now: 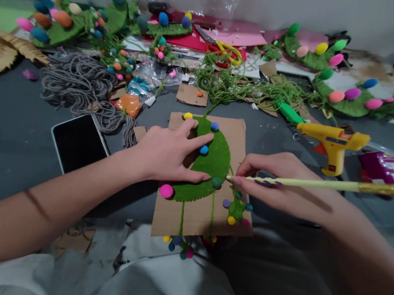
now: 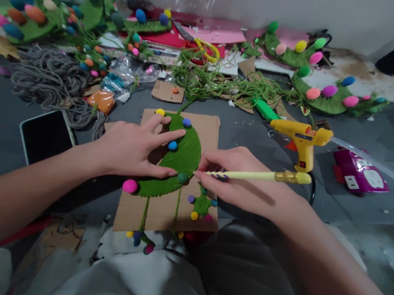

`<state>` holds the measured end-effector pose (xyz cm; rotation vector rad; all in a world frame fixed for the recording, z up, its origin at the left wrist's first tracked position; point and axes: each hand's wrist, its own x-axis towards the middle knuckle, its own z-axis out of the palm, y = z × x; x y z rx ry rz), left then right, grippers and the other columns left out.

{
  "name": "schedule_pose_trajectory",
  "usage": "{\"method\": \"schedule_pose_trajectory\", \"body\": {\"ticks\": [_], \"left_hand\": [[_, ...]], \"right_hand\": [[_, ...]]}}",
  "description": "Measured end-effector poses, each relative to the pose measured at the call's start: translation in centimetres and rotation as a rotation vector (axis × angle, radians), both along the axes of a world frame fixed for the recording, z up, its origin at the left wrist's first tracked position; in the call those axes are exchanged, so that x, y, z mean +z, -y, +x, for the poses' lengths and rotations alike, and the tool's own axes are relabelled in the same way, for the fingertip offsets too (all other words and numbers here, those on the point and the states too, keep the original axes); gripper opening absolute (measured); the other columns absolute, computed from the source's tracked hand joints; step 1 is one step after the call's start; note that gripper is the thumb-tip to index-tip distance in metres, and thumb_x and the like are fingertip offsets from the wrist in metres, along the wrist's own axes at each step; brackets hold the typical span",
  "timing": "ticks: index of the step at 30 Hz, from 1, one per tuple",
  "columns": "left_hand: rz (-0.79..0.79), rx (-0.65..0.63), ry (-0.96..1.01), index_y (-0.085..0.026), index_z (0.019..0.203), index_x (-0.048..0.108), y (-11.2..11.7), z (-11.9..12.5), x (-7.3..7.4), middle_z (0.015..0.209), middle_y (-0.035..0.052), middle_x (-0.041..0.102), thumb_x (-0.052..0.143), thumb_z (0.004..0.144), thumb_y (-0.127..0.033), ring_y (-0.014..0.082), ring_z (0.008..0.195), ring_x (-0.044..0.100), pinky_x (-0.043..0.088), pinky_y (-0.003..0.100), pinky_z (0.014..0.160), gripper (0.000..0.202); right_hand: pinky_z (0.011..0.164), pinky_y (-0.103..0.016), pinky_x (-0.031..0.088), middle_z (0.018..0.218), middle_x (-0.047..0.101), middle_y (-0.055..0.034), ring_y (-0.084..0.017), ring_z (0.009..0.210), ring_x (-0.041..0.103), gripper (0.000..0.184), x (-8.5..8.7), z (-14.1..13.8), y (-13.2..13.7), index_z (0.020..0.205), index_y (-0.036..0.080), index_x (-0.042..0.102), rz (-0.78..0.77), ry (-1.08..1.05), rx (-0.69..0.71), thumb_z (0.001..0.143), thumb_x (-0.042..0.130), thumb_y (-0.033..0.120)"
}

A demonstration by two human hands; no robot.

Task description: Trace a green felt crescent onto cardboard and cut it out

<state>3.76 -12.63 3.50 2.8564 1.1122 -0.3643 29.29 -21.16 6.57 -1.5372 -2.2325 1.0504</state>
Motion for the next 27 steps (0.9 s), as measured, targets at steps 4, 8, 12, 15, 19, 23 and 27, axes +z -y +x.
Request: {"method": "schedule_pose_trajectory", "body": {"ticks": [4,8,12,15,19,23,27], "left_hand": [[0.003,-0.006,-0.003,-0.042,0.168,0.033,0.0,0.0,0.0,0.166,0.0123,0.040,0.037,0.088,-0.094,0.0353,0.098,0.076,0.057,0.043,0.075,0.095],[-0.008,0.009,-0.013,-0.044,0.169,0.030,-0.1,-0.1,0.0,0.167,0.0129,0.038,0.037,0.087,-0.095,0.0363,0.101,0.075,0.057,0.044,0.077,0.097],[-0.027,0.016,-0.017,-0.044,0.169,0.028,-0.1,0.0,-0.1,0.168,0.0133,0.036,0.037,0.087,-0.095,0.0361,0.102,0.074,0.057,0.044,0.079,0.097],[-0.016,0.015,-0.012,-0.044,0.168,0.029,0.0,0.0,0.0,0.168,0.0131,0.037,0.038,0.087,-0.094,0.0359,0.101,0.075,0.057,0.044,0.079,0.096],[-0.003,0.008,-0.011,-0.043,0.168,0.030,0.0,0.0,0.0,0.167,0.0130,0.039,0.039,0.087,-0.094,0.0364,0.100,0.075,0.057,0.044,0.078,0.097],[-0.004,-0.001,-0.007,-0.042,0.169,0.030,0.0,0.0,0.0,0.167,0.0130,0.039,0.037,0.087,-0.095,0.0368,0.099,0.076,0.058,0.044,0.076,0.098],[0.001,0.000,-0.009,-0.042,0.169,0.031,0.0,0.0,0.0,0.167,0.0134,0.039,0.037,0.087,-0.095,0.0365,0.099,0.076,0.058,0.044,0.076,0.098]], "right_hand": [[0.062,-0.026,0.045,0.081,0.079,0.0008,-0.014,0.067,0.069,0.019,0.0,-0.7,0.5,0.093,0.022,0.076,-0.023,-0.024,0.053,0.101,0.064,0.034],[0.063,-0.025,0.045,0.083,0.079,0.0017,-0.013,0.069,0.069,0.016,-0.3,-1.2,0.8,0.097,0.023,0.076,-0.008,-0.042,0.083,0.102,0.065,0.034],[0.064,-0.023,0.045,0.083,0.078,0.0018,-0.011,0.069,0.068,0.016,-0.6,-1.4,1.0,0.096,0.022,0.074,0.007,-0.089,0.103,0.103,0.065,0.033],[0.065,-0.024,0.045,0.086,0.079,0.0003,-0.013,0.072,0.069,0.017,-0.6,-1.2,0.9,0.097,0.022,0.075,0.033,-0.070,0.119,0.104,0.064,0.034],[0.062,-0.025,0.047,0.086,0.080,-0.0007,-0.015,0.071,0.070,0.019,-0.3,-0.3,0.4,0.097,0.022,0.076,-0.019,-0.037,0.040,0.102,0.065,0.037],[0.065,-0.029,0.048,0.084,0.079,-0.0027,-0.020,0.072,0.070,0.023,-0.1,0.5,-0.2,0.097,0.022,0.075,-0.021,0.001,-0.040,0.101,0.064,0.042],[0.071,-0.032,0.047,0.084,0.077,-0.0030,-0.022,0.073,0.068,0.030,-0.3,0.9,-0.8,0.096,0.023,0.072,0.045,0.049,-0.061,0.102,0.061,0.050]]}}
